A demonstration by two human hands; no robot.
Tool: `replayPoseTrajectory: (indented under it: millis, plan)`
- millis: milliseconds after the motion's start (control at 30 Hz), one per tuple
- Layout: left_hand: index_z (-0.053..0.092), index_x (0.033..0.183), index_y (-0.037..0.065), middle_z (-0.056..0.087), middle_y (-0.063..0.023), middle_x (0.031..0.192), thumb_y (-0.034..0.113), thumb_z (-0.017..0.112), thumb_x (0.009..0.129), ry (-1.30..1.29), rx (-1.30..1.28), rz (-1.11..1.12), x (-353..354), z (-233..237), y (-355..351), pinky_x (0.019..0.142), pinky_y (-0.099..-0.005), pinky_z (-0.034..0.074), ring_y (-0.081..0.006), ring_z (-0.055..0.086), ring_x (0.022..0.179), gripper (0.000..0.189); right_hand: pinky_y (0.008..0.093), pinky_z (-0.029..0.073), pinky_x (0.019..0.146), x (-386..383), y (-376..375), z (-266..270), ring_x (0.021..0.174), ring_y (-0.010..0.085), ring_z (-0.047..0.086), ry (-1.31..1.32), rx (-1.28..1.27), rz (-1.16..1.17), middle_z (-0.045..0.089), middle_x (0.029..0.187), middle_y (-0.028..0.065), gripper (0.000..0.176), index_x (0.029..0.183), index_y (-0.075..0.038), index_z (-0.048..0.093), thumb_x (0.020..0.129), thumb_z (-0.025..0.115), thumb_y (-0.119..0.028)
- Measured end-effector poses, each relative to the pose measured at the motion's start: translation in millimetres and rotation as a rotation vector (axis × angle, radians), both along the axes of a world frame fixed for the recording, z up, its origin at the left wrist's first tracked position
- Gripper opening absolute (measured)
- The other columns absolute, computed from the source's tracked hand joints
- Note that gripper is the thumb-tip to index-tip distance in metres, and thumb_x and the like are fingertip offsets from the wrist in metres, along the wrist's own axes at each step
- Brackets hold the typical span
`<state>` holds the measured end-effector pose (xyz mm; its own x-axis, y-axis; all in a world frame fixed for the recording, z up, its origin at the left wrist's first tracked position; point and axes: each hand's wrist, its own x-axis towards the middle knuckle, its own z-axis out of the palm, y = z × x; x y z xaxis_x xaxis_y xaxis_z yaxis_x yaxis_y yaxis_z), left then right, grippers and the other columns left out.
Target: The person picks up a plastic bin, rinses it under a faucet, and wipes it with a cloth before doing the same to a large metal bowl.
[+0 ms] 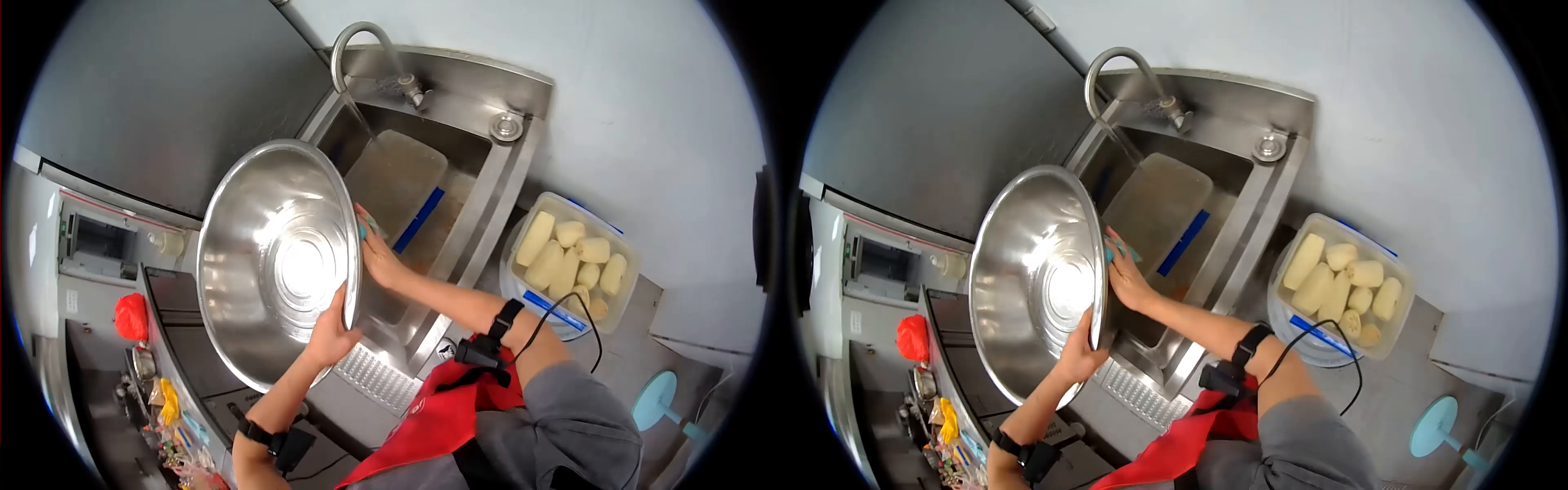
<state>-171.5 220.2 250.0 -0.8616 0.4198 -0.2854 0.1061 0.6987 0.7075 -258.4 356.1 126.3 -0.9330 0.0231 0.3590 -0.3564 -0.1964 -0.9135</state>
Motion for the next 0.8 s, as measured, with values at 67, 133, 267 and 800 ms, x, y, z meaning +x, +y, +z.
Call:
replayPoseTrajectory:
  millis: [67,133,267,800]
  plan:
    - [0.024,0.139,0.002,0.058,-0.0241,0.102,0.000,0.053,0.065,-0.014,-0.062,0.027,0,10,2,0.086,-0.0325,0.043,-0.0348,0.058,0.097,0.080,0.0367,0.015,0.111,-35,8,5,0.137,0.0314,0.015,0.083,-0.005,0.049,0.018,0.146,0.0174,0.042,0.135,-0.004,0.033,0.093,0.037,-0.009]
    - [0.023,0.139,0.002,0.057,-0.0224,0.098,0.000,0.055,0.065,-0.021,-0.091,0.045,5,16,0,0.081,-0.0309,0.044,-0.0330,0.057,0.090,0.081,0.0366,0.017,0.110,-71,7,10,0.136,0.0295,0.018,0.110,-0.017,0.114,0.022,0.144,0.0166,0.039,0.132,-0.004,0.037,0.094,0.038,-0.010]
    - [0.021,0.139,0.002,0.056,-0.0218,0.093,0.000,0.056,0.065,-0.219,-0.149,0.165,16,25,-3,0.080,-0.0306,0.044,-0.0352,0.056,0.085,0.082,0.0345,0.025,0.107,-149,4,29,0.131,0.0268,0.027,0.091,0.056,0.280,0.029,0.140,0.0129,0.036,0.129,-0.005,0.042,0.093,0.042,-0.013]
    - [0.023,0.134,0.001,0.052,-0.0080,0.092,0.004,0.060,0.065,-0.219,0.415,0.493,-142,-19,67,0.073,-0.0279,0.045,-0.0177,0.053,0.081,0.078,0.0354,0.024,0.107,-74,25,-23,0.130,0.0303,0.030,-0.175,-0.095,0.422,0.032,0.138,0.0163,0.045,0.132,-0.008,0.041,0.089,0.050,-0.013]
